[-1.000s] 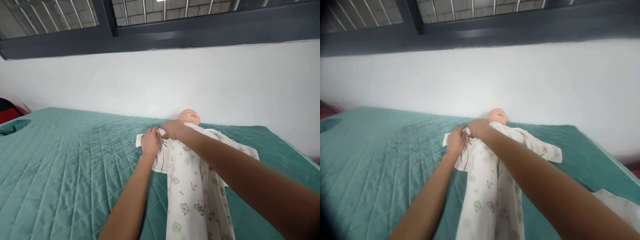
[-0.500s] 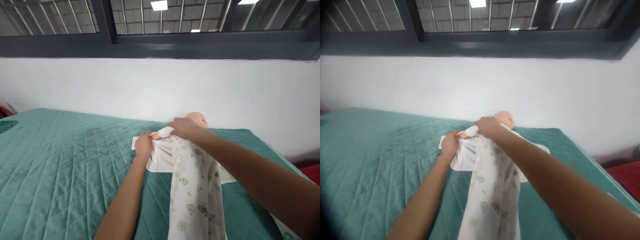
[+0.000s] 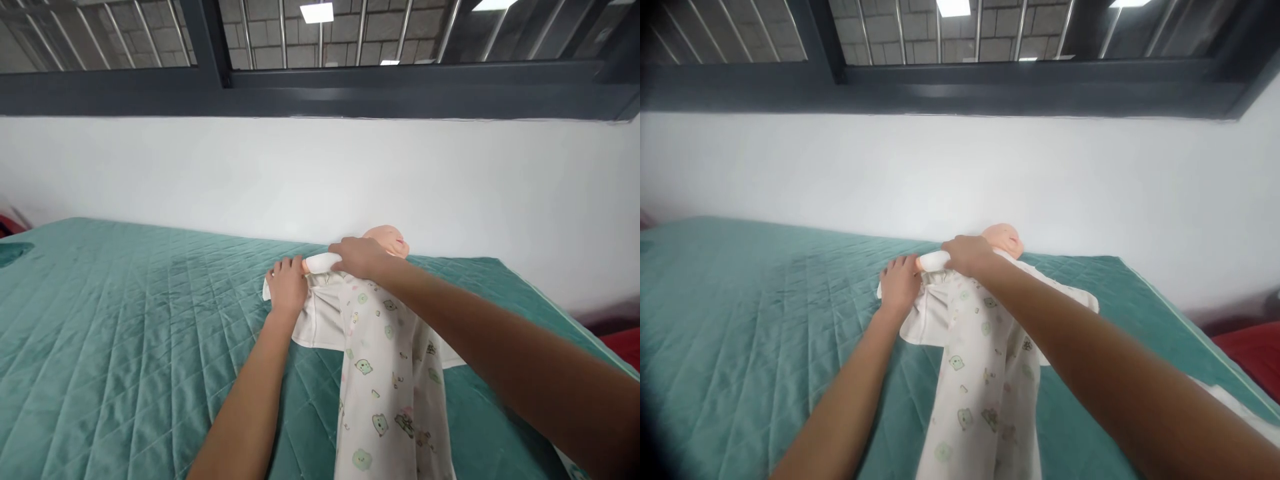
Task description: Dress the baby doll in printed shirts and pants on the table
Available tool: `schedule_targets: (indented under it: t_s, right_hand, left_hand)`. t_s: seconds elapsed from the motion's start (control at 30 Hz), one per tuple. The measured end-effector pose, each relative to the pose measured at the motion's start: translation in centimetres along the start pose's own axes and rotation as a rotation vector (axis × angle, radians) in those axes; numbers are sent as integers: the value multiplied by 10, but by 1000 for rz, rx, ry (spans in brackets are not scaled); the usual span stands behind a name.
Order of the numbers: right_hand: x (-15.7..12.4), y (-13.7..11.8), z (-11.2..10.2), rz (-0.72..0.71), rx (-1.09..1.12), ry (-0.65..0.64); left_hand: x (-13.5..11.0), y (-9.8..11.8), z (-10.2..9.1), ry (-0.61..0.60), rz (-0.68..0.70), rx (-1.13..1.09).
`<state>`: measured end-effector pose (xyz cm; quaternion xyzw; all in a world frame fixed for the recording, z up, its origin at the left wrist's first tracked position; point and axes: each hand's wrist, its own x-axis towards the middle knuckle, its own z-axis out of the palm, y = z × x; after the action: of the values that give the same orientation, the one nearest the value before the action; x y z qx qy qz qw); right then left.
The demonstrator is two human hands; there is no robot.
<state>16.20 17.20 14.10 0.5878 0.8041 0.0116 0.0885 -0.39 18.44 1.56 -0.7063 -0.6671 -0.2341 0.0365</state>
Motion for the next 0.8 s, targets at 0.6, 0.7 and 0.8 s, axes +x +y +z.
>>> schedule_targets:
  t_s: [0.6, 0.7, 0.8]
  right_hand:
    - [-46, 48, 53, 162, 579, 442]
    - [-76, 79, 98, 461, 584, 568]
    - [-87, 93, 140, 586, 447, 581]
  left_hand:
    - [12, -13, 1, -67, 43, 92]
    - [7, -12, 1, -88, 12, 94]
    - [1, -7, -1, -91, 38, 62]
